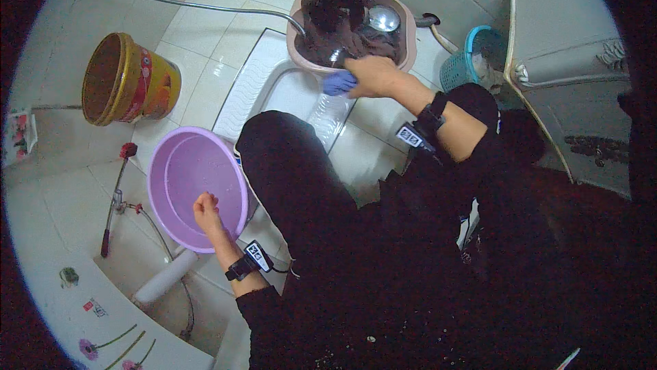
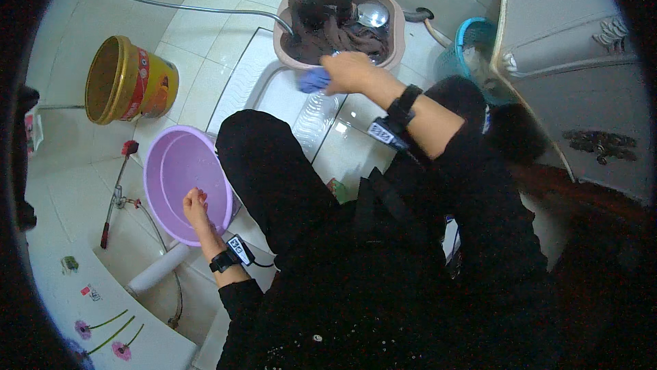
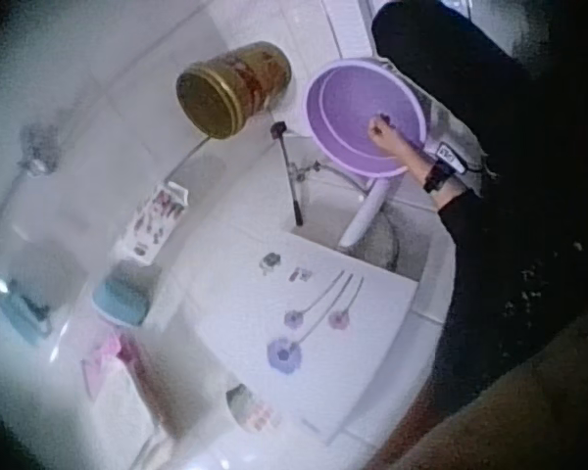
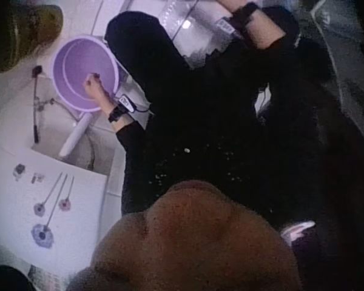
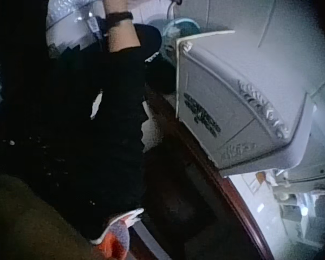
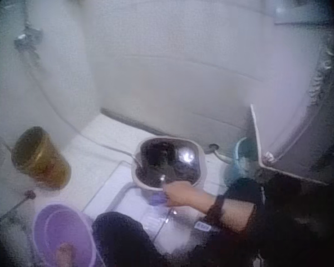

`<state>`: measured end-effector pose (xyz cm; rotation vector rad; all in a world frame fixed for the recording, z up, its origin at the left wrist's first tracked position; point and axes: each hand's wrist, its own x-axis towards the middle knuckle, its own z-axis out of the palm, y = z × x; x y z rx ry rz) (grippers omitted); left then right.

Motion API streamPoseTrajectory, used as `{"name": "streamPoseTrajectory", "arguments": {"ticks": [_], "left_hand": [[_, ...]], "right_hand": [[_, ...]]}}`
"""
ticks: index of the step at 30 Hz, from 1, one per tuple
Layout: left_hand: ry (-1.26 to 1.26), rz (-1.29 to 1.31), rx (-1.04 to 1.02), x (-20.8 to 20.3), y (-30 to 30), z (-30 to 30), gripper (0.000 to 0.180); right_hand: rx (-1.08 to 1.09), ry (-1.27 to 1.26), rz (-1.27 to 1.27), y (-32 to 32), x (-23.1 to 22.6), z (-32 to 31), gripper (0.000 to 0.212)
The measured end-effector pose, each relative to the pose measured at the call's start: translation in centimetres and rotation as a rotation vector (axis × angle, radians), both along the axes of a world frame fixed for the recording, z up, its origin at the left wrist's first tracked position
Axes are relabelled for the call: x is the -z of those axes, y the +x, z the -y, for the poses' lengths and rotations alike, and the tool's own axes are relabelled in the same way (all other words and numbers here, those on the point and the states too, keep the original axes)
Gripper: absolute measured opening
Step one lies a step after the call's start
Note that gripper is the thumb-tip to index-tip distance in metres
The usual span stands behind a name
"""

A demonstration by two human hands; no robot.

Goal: The person washes dark and light-colored garments by hand in a purple basin, then transfers them to a larger pink basin. They rinse the garments, wring them out, and move water between basins using a ladle and shower hose.

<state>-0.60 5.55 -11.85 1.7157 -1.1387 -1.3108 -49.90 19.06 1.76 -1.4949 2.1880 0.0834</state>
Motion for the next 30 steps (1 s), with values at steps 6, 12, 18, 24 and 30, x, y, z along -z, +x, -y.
{"name": "streamPoseTrajectory", "arguments": {"ticks": [6,12,18,24,30], "left_hand": [[-0.332,0.553,0.269,-0.2,-1.7,-3.9,0.016],[-0.489,1.002,0.394,-3.0,-1.7,-6.9,0.016],[-0.368,1.087,0.316,-4.1,-1.6,-7.9,0.028],[-0.298,1.093,0.333,-3.5,-2.1,-7.4,0.034],[-0.171,1.056,0.413,-4.8,-2.5,-7.1,0.032]], "right_hand": [[0.093,0.343,-0.162,-5.8,8.6,-8.1,0.046],[0.048,0.293,-0.169,-6.4,9.2,-8.4,0.051],[-0.038,-0.074,0.230,-1.9,4.9,-2.5,0.048],[0.124,-0.252,0.530,0.7,3.0,1.7,0.029],[0.219,-0.161,0.733,2.3,4.0,2.4,0.026]]}}
